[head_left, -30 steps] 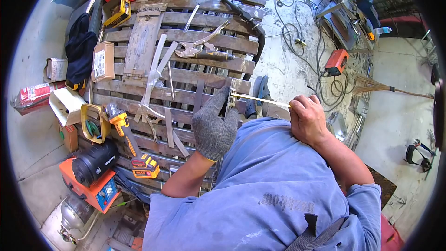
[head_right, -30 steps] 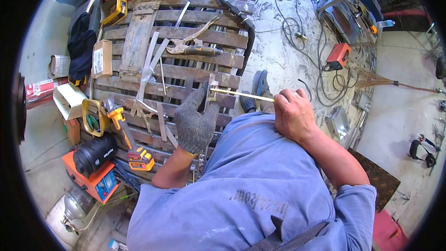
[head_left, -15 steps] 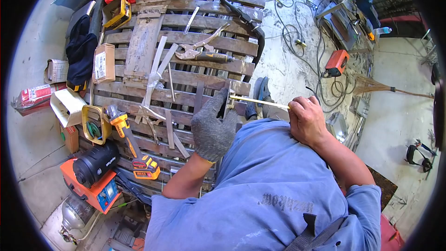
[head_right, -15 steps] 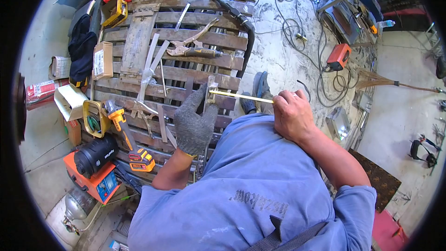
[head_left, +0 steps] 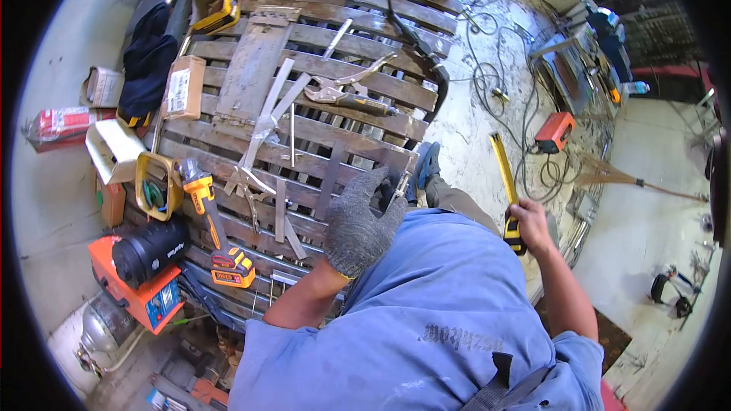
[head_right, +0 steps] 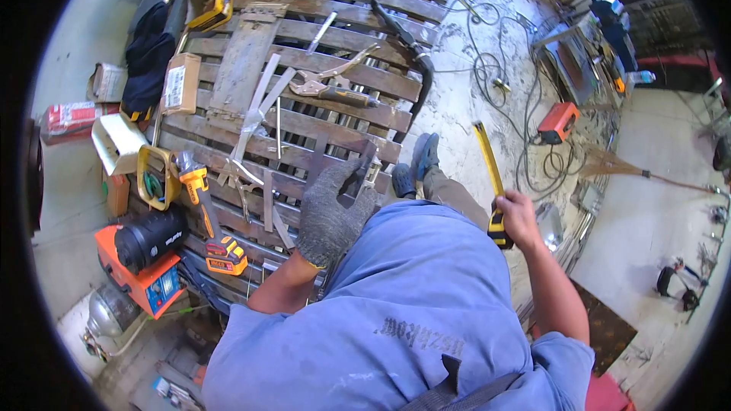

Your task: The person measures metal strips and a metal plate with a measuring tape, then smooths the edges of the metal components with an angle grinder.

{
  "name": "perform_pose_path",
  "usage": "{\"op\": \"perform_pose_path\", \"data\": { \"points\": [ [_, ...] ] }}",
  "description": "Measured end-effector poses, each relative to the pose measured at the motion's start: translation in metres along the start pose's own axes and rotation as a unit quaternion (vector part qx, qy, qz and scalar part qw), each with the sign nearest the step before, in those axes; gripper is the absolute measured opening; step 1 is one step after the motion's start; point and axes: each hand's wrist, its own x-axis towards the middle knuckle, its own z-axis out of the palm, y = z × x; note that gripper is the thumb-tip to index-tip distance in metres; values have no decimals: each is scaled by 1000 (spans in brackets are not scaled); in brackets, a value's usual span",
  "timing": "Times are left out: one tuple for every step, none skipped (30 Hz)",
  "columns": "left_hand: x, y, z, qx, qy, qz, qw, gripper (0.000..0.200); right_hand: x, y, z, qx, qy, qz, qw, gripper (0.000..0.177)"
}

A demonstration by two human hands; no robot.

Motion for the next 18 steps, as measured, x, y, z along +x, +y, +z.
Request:
{"op": "perform_pose_path", "data": {
  "points": [
    [0,-1,-3,21,8,25,999,49,-2,4,1,47,-6,47,998,19],
    [0,-3,-6,44,15,50,998,49,-3,7,2,94,-11,95,991,17],
    [-1,-4,-10,67,20,75,995,50,-3,3,1,153,-24,136,979,12],
    [-2,-2,-15,77,18,80,994,50,0,4,-1,173,-19,137,975,12],
    [-1,-1,-20,88,15,86,992,51,3,7,-4,196,-12,138,971,11],
    [0,1,-25,98,9,93,991,51,5,6,-4,220,-4,141,965,10],
    [3,4,-32,62,-1,54,997,50,9,4,-3,184,7,109,977,12],
    [9,8,-40,27,-13,17,999,48,12,1,-3,136,1,88,987,13],
    [17,10,-48,-9,-25,-21,999,47,11,-13,-2,88,-5,67,994,13],
    [30,1,-51,38,19,-34,999,43,12,-21,-1,40,-9,47,998,14],
    [45,-19,-52,84,62,-47,993,40,17,-22,0,47,-30,28,998,16],
    [60,-55,-55,166,104,-22,980,36,19,-28,2,42,-33,23,998,16],
    [76,-93,-59,246,144,6,959,32,20,-32,4,41,-37,13,998,17],
    [92,-118,-64,274,151,0,950,32,19,-34,5,40,-40,4,998,17],
    [105,-139,-69,302,157,-5,940,32,19,-37,6,29,-44,-1,999,18],
    [114,-152,-72,329,164,-10,930,33,19,-38,6,18,-43,-14,999,18],
    [120,-157,-73,349,179,-3,920,32,20,-40,6,7,-38,-29,999,18],
    [124,-161,-72,369,192,4,909,32,17,-42,5,-5,-34,-40,999,18]
  ]
}}
